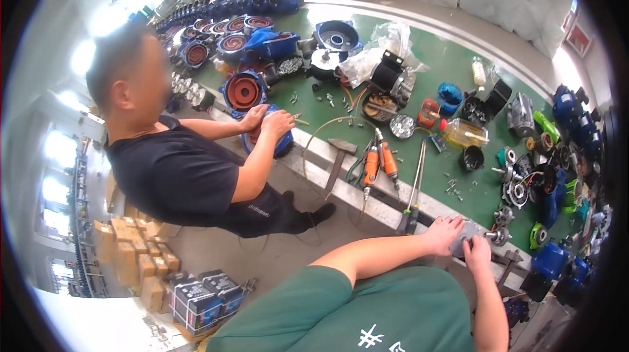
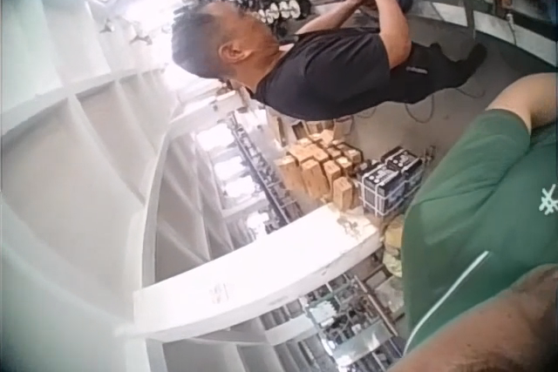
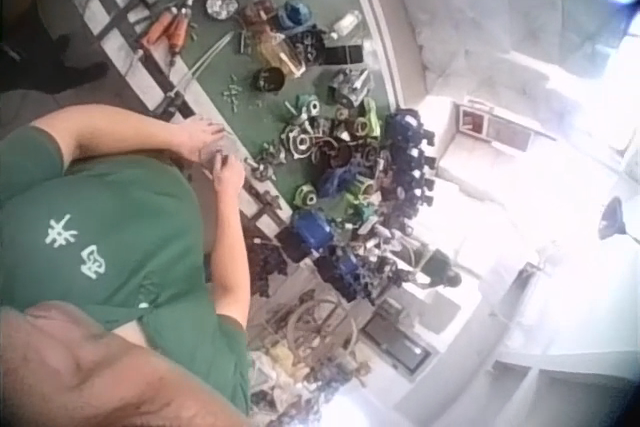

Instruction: Manually assembling and testing various mechanical motor and pump components on a workshop table.

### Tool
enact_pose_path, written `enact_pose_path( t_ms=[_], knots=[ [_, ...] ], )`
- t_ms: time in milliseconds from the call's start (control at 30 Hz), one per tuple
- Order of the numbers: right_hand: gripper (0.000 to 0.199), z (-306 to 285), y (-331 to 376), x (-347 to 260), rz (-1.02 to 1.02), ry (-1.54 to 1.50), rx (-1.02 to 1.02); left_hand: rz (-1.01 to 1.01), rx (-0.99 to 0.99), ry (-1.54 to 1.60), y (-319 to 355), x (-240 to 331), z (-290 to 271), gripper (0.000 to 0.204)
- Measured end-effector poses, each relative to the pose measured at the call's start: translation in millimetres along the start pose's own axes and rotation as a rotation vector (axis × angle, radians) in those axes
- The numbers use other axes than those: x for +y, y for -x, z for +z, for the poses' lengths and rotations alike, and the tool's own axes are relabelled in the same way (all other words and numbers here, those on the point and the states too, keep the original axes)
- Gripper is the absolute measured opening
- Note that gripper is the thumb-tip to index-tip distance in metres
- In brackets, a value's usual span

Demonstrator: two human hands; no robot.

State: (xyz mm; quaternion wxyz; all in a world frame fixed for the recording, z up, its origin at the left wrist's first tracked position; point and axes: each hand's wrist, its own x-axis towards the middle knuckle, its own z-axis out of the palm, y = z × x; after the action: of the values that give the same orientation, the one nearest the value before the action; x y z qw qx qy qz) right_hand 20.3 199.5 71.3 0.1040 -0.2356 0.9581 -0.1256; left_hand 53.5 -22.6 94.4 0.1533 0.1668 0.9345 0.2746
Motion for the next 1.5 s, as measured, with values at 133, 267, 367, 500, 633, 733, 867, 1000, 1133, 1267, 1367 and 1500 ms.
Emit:
enact_pose_path(
  t_ms=[133,267,367,500,633,733,867,1000,1133,1267,1367,1500],
  knots=[
    [0.036,21,43,28,0.133,-0.169,0.261,0.148,0.24,-0.14,-10,1,17,0.065],
    [0.053,38,64,47,0.37,-0.536,-0.119,0.582,0.229,-0.459,-53,11,50,0.033],
    [0.044,29,65,33,0.316,-0.524,-0.213,0.709,0.127,-0.721,-76,20,60,0.033],
    [0.036,45,60,43,0.371,-0.436,-0.152,0.879,-0.046,-1.065,-87,33,47,0.037],
    [0.03,34,48,24,0.326,-0.391,-0.145,0.906,-0.175,-1.164,-82,33,25,0.041],
    [0.03,41,52,26,0.335,-0.378,-0.104,0.908,-0.098,-1.167,-80,31,22,0.043],
    [0.024,53,56,34,0.31,-0.387,-0.061,0.825,-0.057,-1.05,-91,22,47,0.037],
    [0.021,58,67,37,0.251,-0.43,0.048,0.787,0.091,-0.949,-77,23,43,0.033],
    [0.02,58,68,42,0.24,-0.29,0.005,0.669,-0.018,-0.903,-72,29,37,0.032],
    [0.021,64,63,42,0.219,-0.3,0.017,0.332,-0.102,-0.648,-68,32,43,0.027],
    [0.022,64,57,40,0.231,-0.27,0.013,0.502,0.035,-0.791,-77,21,49,0.027],
    [0.023,59,60,36,0.233,-0.25,0.029,0.701,0.142,-0.906,-75,13,53,0.033]
  ],
)
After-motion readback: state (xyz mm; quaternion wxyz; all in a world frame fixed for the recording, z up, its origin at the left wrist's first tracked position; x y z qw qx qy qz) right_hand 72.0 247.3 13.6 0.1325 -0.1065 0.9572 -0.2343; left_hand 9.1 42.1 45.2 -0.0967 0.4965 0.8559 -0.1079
